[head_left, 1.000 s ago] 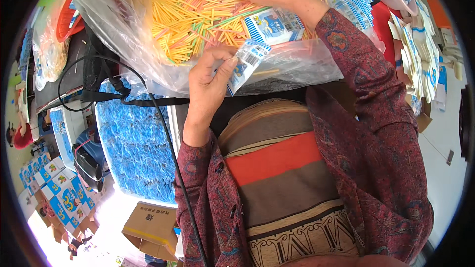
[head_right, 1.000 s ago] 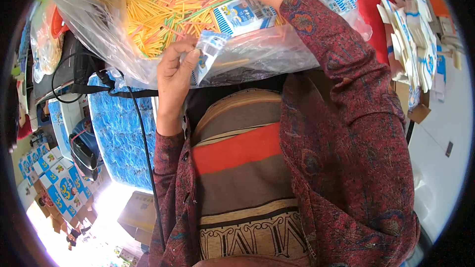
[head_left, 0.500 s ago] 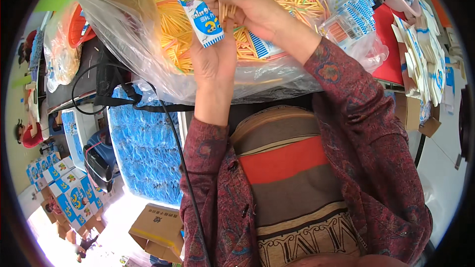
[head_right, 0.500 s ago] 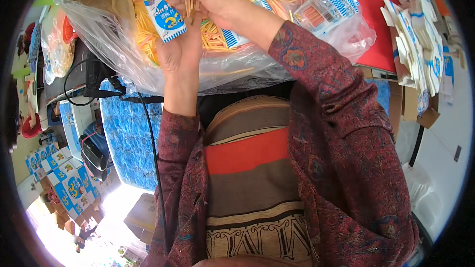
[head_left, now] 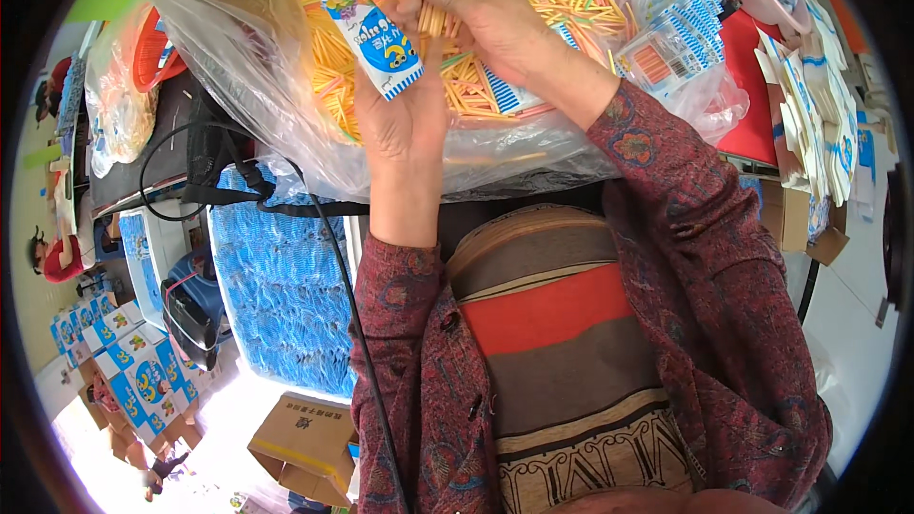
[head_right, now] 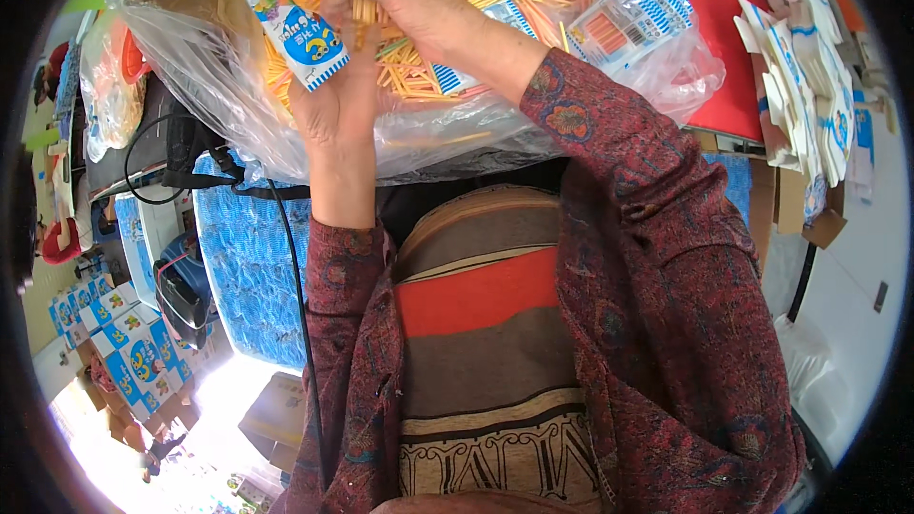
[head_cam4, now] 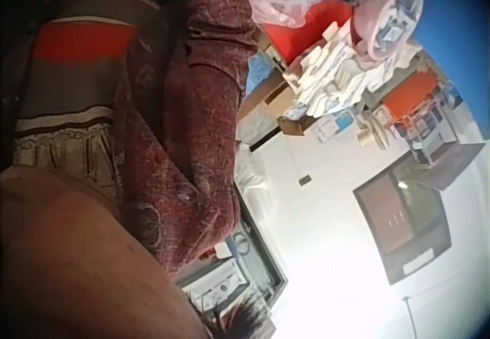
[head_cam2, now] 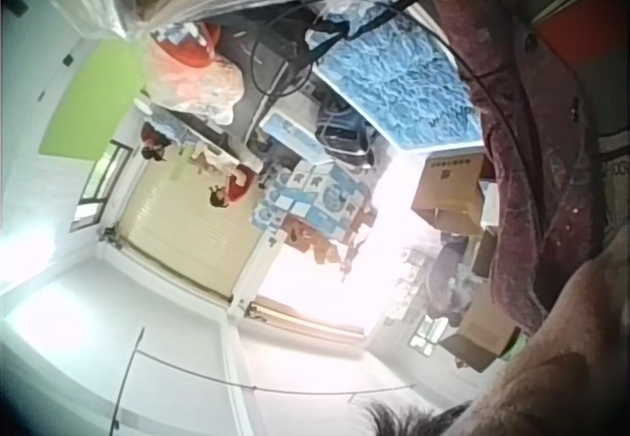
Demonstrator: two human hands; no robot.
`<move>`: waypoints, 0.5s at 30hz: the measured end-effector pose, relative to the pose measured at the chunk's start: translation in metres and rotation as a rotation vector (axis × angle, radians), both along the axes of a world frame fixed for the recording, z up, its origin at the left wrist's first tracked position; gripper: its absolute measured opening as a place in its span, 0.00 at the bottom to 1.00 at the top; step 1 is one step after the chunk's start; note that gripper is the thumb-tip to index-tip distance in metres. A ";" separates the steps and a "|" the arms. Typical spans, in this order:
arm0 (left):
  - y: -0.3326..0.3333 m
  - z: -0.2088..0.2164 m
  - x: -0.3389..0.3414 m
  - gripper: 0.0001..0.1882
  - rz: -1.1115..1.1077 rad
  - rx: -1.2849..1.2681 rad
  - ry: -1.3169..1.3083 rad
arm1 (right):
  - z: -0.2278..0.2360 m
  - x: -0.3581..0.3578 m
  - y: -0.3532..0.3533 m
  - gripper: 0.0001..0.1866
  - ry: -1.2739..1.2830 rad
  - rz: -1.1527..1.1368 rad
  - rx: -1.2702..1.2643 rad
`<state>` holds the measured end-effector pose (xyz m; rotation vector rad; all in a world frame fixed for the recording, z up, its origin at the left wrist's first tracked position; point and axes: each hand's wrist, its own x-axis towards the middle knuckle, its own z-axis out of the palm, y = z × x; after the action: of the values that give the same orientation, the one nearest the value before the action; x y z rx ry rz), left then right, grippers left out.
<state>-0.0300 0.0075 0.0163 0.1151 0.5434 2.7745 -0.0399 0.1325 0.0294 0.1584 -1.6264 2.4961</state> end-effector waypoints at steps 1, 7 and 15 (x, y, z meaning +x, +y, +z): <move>-0.005 0.001 -0.001 0.11 0.065 -0.123 0.038 | 0.002 -0.001 0.002 0.12 0.018 -0.021 0.028; -0.034 -0.002 0.009 0.03 0.289 -0.621 0.315 | -0.002 -0.002 0.011 0.13 -0.125 -0.070 0.846; -0.041 -0.012 0.015 0.04 0.348 -0.745 0.452 | 0.041 0.007 0.017 0.14 -0.100 -0.098 -0.040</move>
<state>-0.0152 -0.0339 0.0041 0.5161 1.8111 2.6407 -0.0330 0.1492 0.0704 -0.0502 -1.5780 2.4969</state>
